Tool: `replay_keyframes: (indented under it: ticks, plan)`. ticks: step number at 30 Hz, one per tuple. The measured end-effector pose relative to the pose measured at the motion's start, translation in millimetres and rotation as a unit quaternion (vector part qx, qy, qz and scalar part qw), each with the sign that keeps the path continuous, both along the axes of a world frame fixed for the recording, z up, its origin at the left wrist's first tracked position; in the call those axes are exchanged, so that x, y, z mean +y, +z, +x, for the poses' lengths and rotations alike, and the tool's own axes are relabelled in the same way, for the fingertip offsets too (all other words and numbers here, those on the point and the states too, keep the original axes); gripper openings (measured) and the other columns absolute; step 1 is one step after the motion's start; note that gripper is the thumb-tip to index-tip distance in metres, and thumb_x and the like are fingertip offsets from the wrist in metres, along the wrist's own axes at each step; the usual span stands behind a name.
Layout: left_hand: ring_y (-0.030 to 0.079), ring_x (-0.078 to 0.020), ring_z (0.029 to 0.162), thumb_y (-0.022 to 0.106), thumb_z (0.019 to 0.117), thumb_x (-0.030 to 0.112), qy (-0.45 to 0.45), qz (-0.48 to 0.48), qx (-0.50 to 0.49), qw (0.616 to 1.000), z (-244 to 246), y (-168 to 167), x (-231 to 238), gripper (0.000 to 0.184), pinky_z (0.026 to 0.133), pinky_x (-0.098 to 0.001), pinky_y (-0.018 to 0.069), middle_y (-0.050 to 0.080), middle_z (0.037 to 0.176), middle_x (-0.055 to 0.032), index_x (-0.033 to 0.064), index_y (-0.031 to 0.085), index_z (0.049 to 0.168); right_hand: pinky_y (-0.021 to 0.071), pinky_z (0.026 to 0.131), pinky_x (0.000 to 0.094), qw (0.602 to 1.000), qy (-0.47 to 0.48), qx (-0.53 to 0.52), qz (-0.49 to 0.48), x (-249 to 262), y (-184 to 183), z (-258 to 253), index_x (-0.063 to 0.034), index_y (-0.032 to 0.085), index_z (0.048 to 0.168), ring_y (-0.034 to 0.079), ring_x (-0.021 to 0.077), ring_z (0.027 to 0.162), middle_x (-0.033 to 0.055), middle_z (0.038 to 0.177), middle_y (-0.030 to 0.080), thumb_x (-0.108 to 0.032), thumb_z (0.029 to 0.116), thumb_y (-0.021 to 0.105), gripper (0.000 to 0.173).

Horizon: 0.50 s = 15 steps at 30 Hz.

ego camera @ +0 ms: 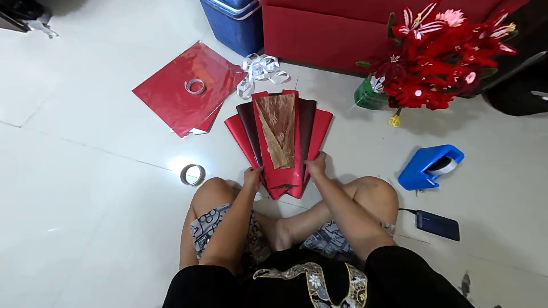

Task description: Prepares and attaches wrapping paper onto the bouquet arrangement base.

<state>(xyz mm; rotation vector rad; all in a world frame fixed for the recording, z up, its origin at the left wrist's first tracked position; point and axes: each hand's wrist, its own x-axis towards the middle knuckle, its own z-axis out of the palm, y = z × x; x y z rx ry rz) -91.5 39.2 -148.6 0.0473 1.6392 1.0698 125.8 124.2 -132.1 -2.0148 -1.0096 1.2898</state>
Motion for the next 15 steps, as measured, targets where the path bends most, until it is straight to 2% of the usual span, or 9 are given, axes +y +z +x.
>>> replay_keyframes:
  ticks: [3, 5, 7, 10, 11, 13, 15]
  plan:
    - [0.066, -0.0252, 0.083, 0.063, 0.0989, 0.003, 0.014, 0.033, 0.031, 0.999, 11.5, -6.5, 0.0, 0.025, 0.074, -0.0405, 0.0575, 0.066, 0.102, -0.0219, -0.0076, 0.057, 0.121, 0.0536, 0.102, 0.0540, 0.999, -0.006, -0.020, 0.027, -24.3, 6.8, -16.0, -0.0071, 0.018, 0.161, 0.062, 0.0391, 0.125, 0.0273, 0.139, 0.058, 0.013, 0.0757, 0.073, 0.104]
    - [0.066, -0.0255, 0.086, 0.063, 0.0991, 0.003, 0.029, 0.067, 0.069, 0.995, 15.6, -7.2, 1.7, 0.023, 0.078, -0.0407, 0.0569, 0.066, 0.102, -0.0227, -0.0093, 0.059, 0.118, 0.0506, 0.108, 0.0485, 0.996, -0.001, -0.024, 0.090, -30.7, 4.4, -16.3, -0.0015, 0.018, 0.161, 0.057, 0.0375, 0.132, 0.0284, 0.147, 0.051, 0.012, 0.0785, 0.073, 0.100]
    - [0.067, -0.0262, 0.089, 0.063, 0.1003, 0.007, 0.020, 0.088, 0.116, 0.989, 14.7, -5.4, 3.2, 0.027, 0.083, -0.0417, 0.0564, 0.067, 0.105, -0.0238, -0.0097, 0.059, 0.121, 0.0445, 0.115, 0.0454, 0.988, 0.054, -0.067, 0.131, -33.7, 6.8, -12.3, 0.0053, 0.020, 0.159, 0.050, 0.0402, 0.138, 0.0325, 0.150, 0.045, 0.007, 0.0829, 0.072, 0.092]
    - [0.066, -0.0285, 0.091, 0.064, 0.1027, 0.020, -0.021, 0.046, 0.148, 0.988, 10.4, -9.0, 0.7, 0.037, 0.082, -0.0450, 0.0561, 0.067, 0.108, -0.0238, -0.0072, 0.057, 0.126, 0.0486, 0.110, 0.0447, 0.983, 0.118, -0.108, 0.096, -46.2, 14.5, -12.3, -0.0008, 0.024, 0.161, 0.051, 0.0416, 0.136, 0.0324, 0.151, 0.042, 0.003, 0.0830, 0.073, 0.092]
    - [0.065, -0.0300, 0.089, 0.064, 0.1026, 0.027, -0.039, 0.013, 0.137, 0.990, 10.4, -9.5, -2.8, 0.043, 0.078, -0.0466, 0.0554, 0.065, 0.108, -0.0239, -0.0059, 0.055, 0.129, 0.0500, 0.108, 0.0464, 0.985, 0.116, -0.099, 0.077, -52.0, 13.0, -13.3, -0.0026, 0.023, 0.162, 0.053, 0.0417, 0.134, 0.0320, 0.150, 0.043, 0.002, 0.0821, 0.074, 0.095]
    - [0.065, -0.0360, 0.098, 0.068, 0.0994, 0.031, -0.072, -0.039, 0.081, 0.993, 14.6, -1.8, -14.5, 0.058, 0.081, -0.0524, 0.0571, 0.062, 0.119, -0.0276, -0.0033, 0.045, 0.141, 0.0513, 0.106, 0.0522, 0.995, 0.081, -0.039, 0.046, -68.0, 6.4, -15.8, -0.0037, 0.019, 0.162, 0.057, 0.0424, 0.129, 0.0314, 0.145, 0.050, 0.005, 0.0792, 0.075, 0.100]
    - [0.067, -0.0371, 0.098, 0.070, 0.0951, 0.019, -0.104, -0.056, 0.062, 0.991, 26.7, 9.7, -25.6, 0.061, 0.077, -0.0517, 0.0584, 0.063, 0.121, -0.0282, -0.0017, 0.040, 0.144, 0.0541, 0.103, 0.0526, 0.998, 0.057, 0.021, 0.029, -87.2, 4.5, -19.5, -0.0022, 0.019, 0.158, 0.062, 0.0389, 0.124, 0.0295, 0.137, 0.058, 0.012, 0.0801, 0.071, 0.095]
